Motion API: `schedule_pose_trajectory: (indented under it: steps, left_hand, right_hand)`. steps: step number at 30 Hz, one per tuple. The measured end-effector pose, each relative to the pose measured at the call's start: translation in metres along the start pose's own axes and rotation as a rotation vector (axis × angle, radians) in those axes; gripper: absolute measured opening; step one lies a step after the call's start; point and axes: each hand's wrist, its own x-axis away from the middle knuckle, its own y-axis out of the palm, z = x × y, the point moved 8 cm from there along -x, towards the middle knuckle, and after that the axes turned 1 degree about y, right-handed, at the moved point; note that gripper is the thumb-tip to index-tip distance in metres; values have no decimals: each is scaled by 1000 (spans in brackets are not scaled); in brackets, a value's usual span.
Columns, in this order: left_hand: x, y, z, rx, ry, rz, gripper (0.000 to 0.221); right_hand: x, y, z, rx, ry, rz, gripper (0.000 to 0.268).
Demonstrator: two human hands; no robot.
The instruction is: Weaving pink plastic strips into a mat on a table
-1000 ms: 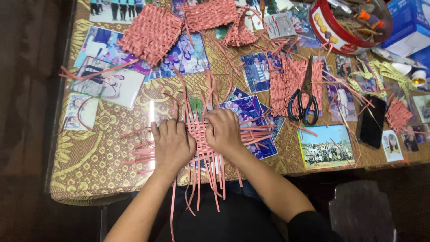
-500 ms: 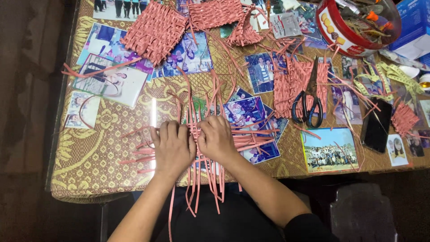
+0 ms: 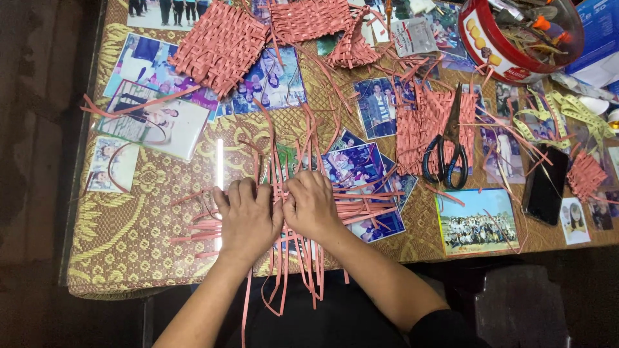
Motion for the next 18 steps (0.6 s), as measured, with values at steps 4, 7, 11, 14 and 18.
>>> schedule_pose_trajectory:
  steps: [4,7,11,14,18]
  left_hand:
    - [0,5,-2,1,-12,-31,37]
    - [0,6,-2,-15,-6,-35,36]
    - [0,5,-1,-19,4,-32,34]
    - [1,3,0,-32,10,-28,34]
    - [3,-8,7,-71,36,7,31]
  right_hand:
    - [0,0,0,-17,13,-7,15]
    - [0,-1,-1,-15,5,-6,14]
    - [1,-2,-1,-34,-2,12,13]
    - [4,-4,1,-49,1,42,14]
    - [3,-12,1,-11,33,90,25]
